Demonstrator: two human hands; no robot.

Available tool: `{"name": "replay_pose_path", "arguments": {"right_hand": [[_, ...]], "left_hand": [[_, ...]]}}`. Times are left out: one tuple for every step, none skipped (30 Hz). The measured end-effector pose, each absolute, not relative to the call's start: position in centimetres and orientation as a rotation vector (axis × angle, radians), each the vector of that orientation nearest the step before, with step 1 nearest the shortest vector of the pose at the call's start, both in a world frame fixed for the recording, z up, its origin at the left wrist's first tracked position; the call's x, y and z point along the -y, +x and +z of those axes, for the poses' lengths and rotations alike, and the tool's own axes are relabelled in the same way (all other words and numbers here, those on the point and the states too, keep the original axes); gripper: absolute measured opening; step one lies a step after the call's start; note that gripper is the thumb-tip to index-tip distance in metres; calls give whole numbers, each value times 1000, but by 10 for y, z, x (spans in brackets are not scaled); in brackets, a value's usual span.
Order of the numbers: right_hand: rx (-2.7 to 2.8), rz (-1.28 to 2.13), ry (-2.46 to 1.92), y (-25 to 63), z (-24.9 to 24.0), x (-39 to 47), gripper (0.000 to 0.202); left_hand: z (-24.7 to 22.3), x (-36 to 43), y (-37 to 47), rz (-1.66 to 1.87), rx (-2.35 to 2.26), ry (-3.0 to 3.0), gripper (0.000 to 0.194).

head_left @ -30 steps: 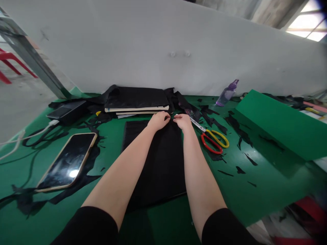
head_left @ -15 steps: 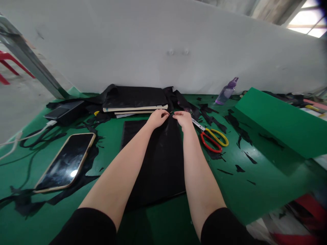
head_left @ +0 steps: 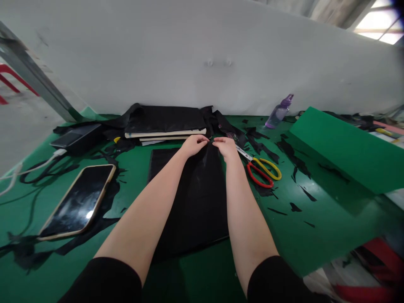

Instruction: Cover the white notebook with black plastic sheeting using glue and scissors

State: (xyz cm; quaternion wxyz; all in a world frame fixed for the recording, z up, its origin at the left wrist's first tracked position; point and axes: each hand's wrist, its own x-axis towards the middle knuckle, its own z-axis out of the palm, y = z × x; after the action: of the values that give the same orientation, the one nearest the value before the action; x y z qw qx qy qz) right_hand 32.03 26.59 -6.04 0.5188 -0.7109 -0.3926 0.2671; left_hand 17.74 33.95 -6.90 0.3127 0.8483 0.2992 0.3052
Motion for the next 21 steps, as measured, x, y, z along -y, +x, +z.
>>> {"name": "replay_pose_path", "arguments": {"right_hand": [[941,640,-1695,320,-60,-266,30],[941,639,-1684,320,-60,-266,30],[944,637,-1673,319,-59,-266,29],[946,635,-1663,319,-58,-266,29],[949,633,-1654,318,-57,-266,29],[951,630,-1647,318,-56,-266,28],[952,627,-1642,317,-55,-266,28],[953,625,-1639,317,-55,-265,28],[954,623,-1637,317,-55,-265,28],[955,623,-1635,317,-54,-265,28],[955,623,-1633,317,-54,-265,28],[956,624,-1632,317,-54,-265,28],[957,625,-1630,317,-55,-265,28],[958,625,-1628,317,-55,-265,28],[958,625,-1626,317,-55,-265,28],[959,624,-1624,317,-55,-265,28],[961,624,-1621,317,-55,-265,28],[963,624,-1619,318,-55,-265,28],[964,624,-1617,317,-55,-265,28],[965,624,-1615,317,-55,-265,28],[966,625,-1613,317,-54,-265,28]], "left_hand": [[-68,-339,177,815,-792,2233,22],[-67,-338,177,828,-795,2227,23],[-66,-338,177,842,-797,2220,25],[-65,-337,176,857,-800,2213,27],[-64,-337,176,870,-805,2206,30],[-63,-337,175,881,-814,2200,32],[-63,-337,174,886,-825,2195,34],[-63,-337,174,887,-837,2193,35],[-62,-336,174,883,-848,2193,36],[-62,-336,174,877,-856,2197,36],[-62,-335,174,870,-863,2205,35],[-62,-335,174,865,-873,2214,34],[-63,-335,174,860,-885,2224,34],[-63,-334,175,858,-902,2234,34],[-63,-334,175,857,-924,2243,35],[-63,-334,175,857,-946,2252,36],[-64,-335,175,856,-967,2260,38],[-64,-336,176,855,-985,2269,40],[-65,-336,176,852,-1001,2281,42],[-66,-337,177,849,-1016,2293,44],[-67,-337,178,845,-1030,2307,45]]}}
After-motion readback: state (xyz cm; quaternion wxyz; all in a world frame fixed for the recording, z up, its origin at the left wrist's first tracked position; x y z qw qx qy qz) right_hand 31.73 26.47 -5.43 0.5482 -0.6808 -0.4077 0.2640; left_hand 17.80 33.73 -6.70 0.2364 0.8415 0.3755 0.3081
